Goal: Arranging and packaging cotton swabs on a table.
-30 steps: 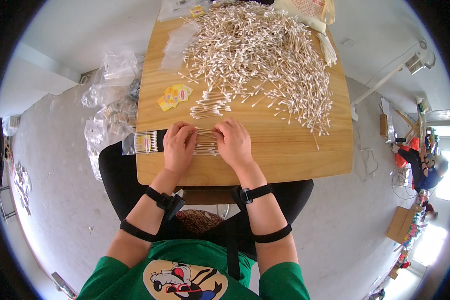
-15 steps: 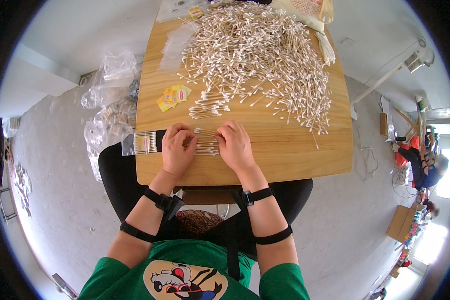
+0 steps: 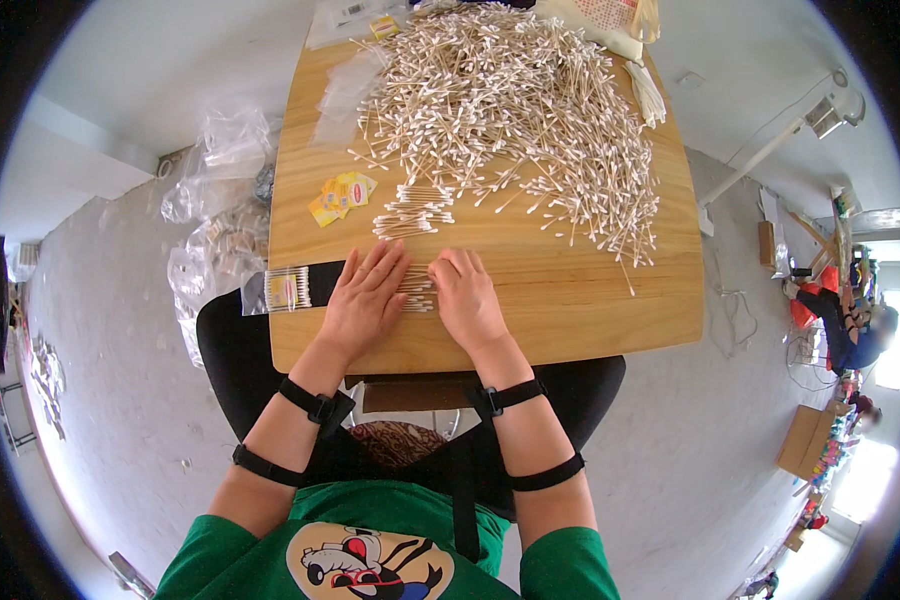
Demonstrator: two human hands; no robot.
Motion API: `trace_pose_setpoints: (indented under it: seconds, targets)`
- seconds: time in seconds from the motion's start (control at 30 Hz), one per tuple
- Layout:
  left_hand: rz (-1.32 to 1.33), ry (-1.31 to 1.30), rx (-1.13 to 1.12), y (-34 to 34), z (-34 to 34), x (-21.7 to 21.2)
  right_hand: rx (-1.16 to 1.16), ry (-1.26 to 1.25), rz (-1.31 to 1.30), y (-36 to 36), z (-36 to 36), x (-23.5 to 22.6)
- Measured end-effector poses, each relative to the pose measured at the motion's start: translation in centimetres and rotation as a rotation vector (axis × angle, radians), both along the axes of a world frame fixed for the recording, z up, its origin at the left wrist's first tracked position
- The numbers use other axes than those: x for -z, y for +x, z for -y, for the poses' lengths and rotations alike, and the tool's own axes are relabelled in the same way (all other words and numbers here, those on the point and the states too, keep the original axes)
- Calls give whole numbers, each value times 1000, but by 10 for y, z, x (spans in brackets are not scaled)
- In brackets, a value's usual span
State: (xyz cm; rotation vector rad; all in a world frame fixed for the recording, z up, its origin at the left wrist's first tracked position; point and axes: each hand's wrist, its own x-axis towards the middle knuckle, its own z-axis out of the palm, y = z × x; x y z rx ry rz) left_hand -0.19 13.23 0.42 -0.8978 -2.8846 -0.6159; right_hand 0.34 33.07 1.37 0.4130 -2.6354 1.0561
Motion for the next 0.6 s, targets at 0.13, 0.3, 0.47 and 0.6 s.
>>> trace_pose_setpoints:
  seconds: [0.13, 0.3, 0.47, 0.6]
  targets:
    - [32, -18, -13, 3, 1, -4, -18, 93, -24, 4, 0, -1]
    - [17, -9, -18, 5, 2, -5, -51, 114, -22, 6, -1, -5]
    - [92, 60, -14, 3, 2, -7, 138, -151, 77, 13, -3, -1]
    - [267, 661, -137, 1, -1, -8, 207, -300, 141, 13, 6, -11]
